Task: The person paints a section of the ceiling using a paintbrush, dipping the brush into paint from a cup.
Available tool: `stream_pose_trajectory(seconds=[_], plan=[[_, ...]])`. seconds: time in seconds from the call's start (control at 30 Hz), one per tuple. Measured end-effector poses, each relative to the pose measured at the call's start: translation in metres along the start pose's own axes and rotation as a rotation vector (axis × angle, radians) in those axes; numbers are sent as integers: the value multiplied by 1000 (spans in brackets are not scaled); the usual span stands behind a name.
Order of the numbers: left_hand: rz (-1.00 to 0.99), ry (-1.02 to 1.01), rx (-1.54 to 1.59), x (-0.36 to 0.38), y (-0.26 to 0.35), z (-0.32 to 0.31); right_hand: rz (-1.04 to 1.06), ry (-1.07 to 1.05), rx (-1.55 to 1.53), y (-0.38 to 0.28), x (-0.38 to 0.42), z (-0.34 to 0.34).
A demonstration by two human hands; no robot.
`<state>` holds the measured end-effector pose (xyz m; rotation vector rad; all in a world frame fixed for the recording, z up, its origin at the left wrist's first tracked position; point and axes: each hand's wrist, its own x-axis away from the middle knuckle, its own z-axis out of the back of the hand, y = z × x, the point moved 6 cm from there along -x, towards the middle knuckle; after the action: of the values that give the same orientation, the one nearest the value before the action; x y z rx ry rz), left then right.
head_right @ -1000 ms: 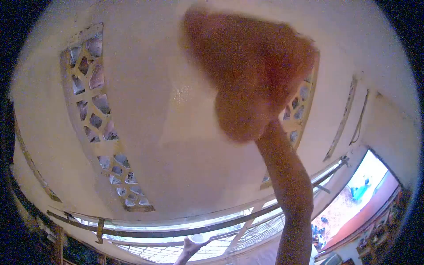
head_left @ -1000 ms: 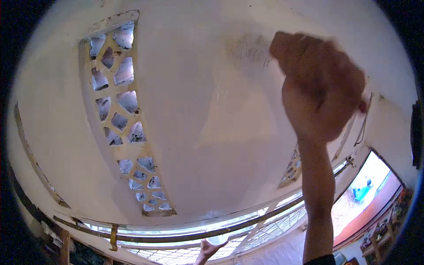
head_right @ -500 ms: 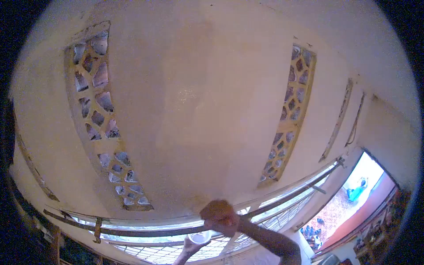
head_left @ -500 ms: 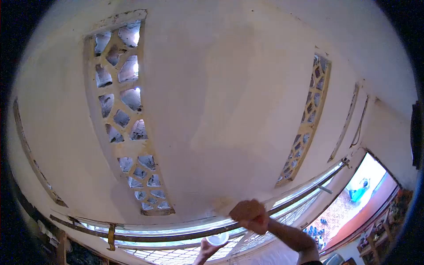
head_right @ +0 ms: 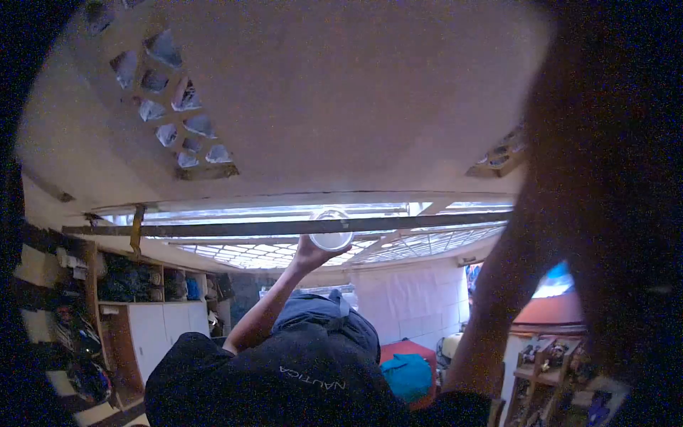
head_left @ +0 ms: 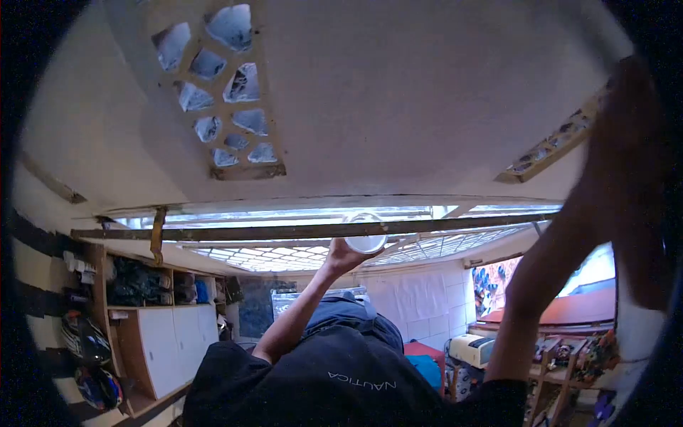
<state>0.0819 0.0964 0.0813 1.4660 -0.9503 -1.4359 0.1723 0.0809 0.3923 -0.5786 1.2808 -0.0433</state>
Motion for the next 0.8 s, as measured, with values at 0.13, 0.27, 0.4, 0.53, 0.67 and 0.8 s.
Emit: stream_pose_trajectory(seconds=[0.13, 0.27, 0.4, 0.53, 0.67, 0.8], plan=[[7, -23, -46, 1, -4, 1, 256, -62, 92, -13, 10, -10], [289, -77, 562, 10, -7, -10, -4, -122, -169, 36, 70, -7], [78, 6, 65, 3, 2, -6, -306, -77, -551, 56, 74, 11], [-16, 28, -88, 2, -16, -4, -85, -16, -383, 45, 25, 23], [-21, 14, -114, 3, -8, -5, 152, -321, -216, -7, -57, 41], [71, 23, -56, 6, -18, -4, 791, -850, 648, -95, -127, 41]])
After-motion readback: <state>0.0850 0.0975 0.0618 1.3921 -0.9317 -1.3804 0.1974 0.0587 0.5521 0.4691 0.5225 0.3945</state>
